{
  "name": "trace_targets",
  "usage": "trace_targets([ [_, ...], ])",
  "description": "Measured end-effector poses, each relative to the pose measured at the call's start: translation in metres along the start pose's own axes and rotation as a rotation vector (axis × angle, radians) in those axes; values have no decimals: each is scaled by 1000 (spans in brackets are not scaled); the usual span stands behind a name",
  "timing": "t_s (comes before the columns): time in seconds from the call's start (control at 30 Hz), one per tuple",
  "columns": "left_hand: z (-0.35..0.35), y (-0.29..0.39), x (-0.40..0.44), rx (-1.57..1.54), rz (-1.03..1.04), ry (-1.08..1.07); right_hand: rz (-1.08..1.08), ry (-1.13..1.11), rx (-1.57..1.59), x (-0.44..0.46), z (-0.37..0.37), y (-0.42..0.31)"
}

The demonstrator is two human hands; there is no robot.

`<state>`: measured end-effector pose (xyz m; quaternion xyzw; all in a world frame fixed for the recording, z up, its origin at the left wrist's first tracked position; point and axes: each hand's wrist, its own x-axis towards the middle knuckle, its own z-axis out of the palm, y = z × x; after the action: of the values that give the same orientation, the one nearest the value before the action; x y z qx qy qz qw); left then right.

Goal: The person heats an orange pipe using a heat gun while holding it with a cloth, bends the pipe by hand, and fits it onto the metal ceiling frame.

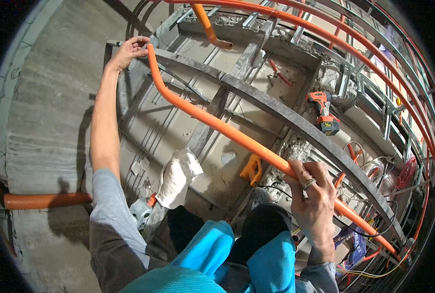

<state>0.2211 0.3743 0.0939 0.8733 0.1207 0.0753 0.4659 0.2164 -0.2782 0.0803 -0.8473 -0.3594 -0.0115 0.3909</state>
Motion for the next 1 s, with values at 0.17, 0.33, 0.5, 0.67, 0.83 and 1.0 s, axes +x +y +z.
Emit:
trace_targets([
  [0.17, 5, 12, -1, 25, 3, -20, -15, -18, -3, 1, 1, 1],
  [0.33, 9, 20, -6, -8, -39, 16, -31, -30, -33, 4, 3, 5],
  [0.5, 8, 21, -5, -60, -17, -27, 1, -67, -10, 4, 8, 18],
  [0.67, 13, 19, -2, 37, -49, 11, -3, -6, -65, 13, 10, 21],
  [0.83, 9, 12, 4, 19, -9, -19, 9, 11, -61, 19, 7, 25],
  [1.0, 6, 16, 4, 169, -48, -57, 11, 57, -74, 26, 1, 21],
])
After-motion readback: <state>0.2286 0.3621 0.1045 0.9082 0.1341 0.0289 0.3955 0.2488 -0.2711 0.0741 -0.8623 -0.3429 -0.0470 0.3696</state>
